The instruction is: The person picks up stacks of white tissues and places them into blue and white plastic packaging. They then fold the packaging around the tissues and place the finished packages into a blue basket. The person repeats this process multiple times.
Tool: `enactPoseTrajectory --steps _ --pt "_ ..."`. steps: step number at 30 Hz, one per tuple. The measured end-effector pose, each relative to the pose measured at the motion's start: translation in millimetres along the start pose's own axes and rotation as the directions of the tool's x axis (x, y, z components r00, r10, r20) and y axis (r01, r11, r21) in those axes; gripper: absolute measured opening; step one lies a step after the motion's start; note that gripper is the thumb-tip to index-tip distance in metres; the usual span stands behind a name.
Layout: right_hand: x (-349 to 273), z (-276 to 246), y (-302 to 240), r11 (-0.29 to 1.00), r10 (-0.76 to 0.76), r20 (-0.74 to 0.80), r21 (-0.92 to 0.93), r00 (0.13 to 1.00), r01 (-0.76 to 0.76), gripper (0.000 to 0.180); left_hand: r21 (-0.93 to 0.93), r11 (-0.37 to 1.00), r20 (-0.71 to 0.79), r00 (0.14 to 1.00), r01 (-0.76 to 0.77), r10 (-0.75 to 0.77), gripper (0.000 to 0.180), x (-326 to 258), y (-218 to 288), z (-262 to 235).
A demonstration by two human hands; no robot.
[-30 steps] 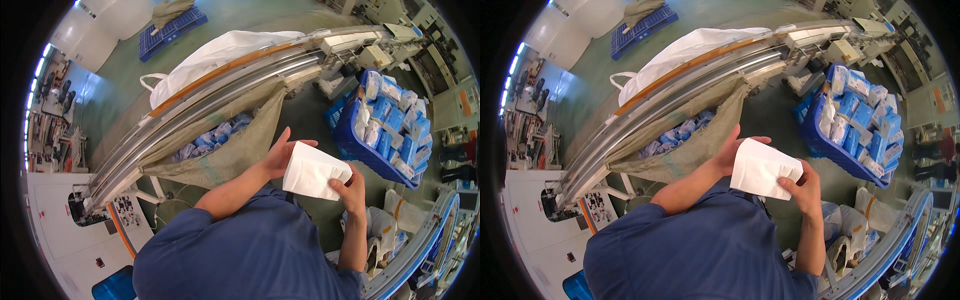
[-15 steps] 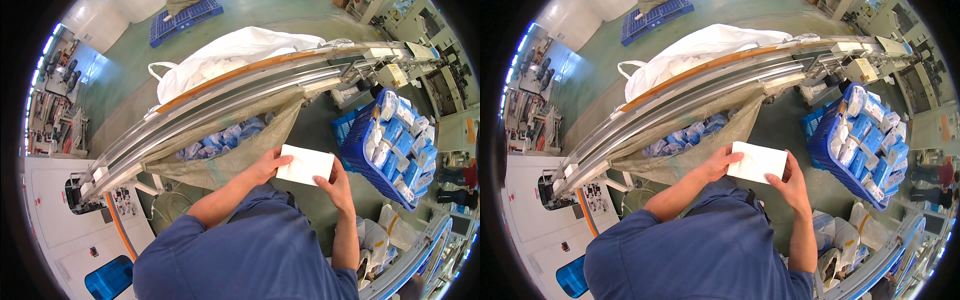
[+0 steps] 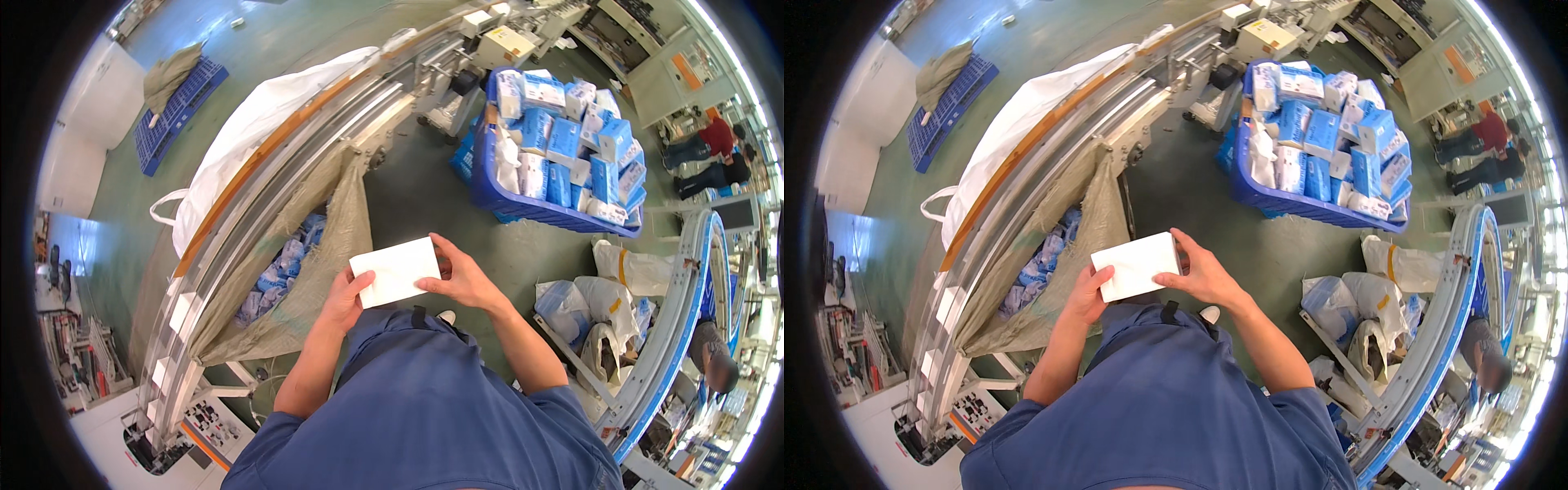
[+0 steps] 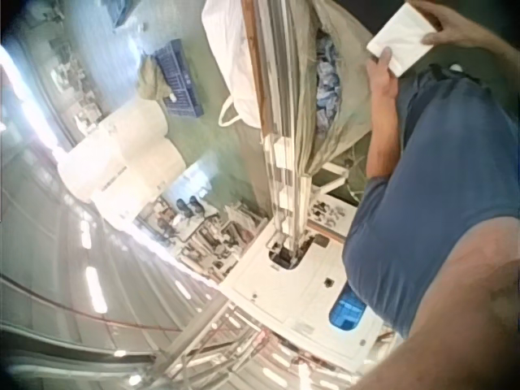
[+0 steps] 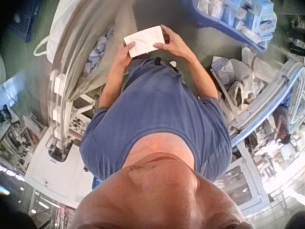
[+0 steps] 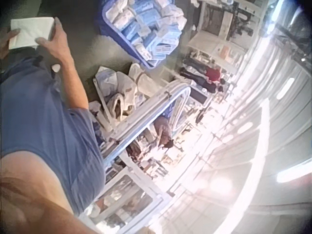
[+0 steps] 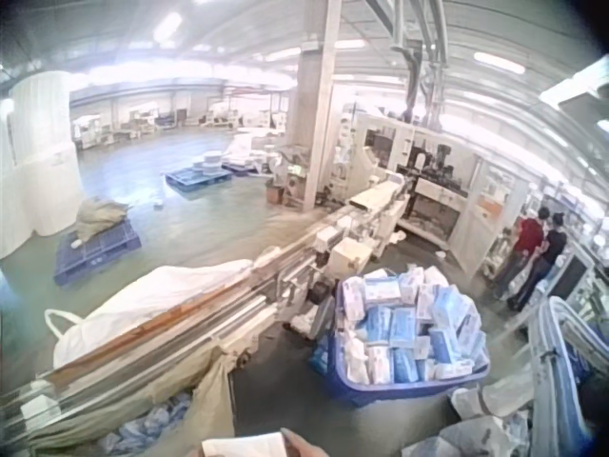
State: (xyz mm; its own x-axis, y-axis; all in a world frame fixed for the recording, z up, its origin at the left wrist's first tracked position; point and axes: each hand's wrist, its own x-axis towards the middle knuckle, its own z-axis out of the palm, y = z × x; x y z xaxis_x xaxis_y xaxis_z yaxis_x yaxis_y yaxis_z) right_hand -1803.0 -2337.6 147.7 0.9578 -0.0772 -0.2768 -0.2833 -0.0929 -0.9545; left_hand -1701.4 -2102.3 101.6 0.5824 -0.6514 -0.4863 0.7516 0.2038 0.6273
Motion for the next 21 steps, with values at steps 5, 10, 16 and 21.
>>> enactPoseTrajectory --steps 5,10,16,21 --pt "-11 -62 33 0.999 0.036 0.066 0.023 0.997 -0.038 0.067 0.013 0.999 -0.089 0.995 -0.038 0.039 0.047 -6 -24 6" --pt "32 -255 117 0.965 0.175 -0.637 0.264 0.751 -0.001 0.037 0.118 0.986 -0.257 0.955 -0.121 0.148 0.042 -31 -39 0" --pt "90 -406 155 0.88 0.421 -0.734 0.473 0.533 -0.044 0.082 0.141 0.975 -0.49 0.844 -0.171 0.219 0.037 -77 -62 -16" --pt "113 -460 205 0.894 0.448 -0.785 0.407 0.428 -0.188 0.042 0.162 0.981 -0.597 0.782 -0.103 0.181 0.054 -82 -54 -11"
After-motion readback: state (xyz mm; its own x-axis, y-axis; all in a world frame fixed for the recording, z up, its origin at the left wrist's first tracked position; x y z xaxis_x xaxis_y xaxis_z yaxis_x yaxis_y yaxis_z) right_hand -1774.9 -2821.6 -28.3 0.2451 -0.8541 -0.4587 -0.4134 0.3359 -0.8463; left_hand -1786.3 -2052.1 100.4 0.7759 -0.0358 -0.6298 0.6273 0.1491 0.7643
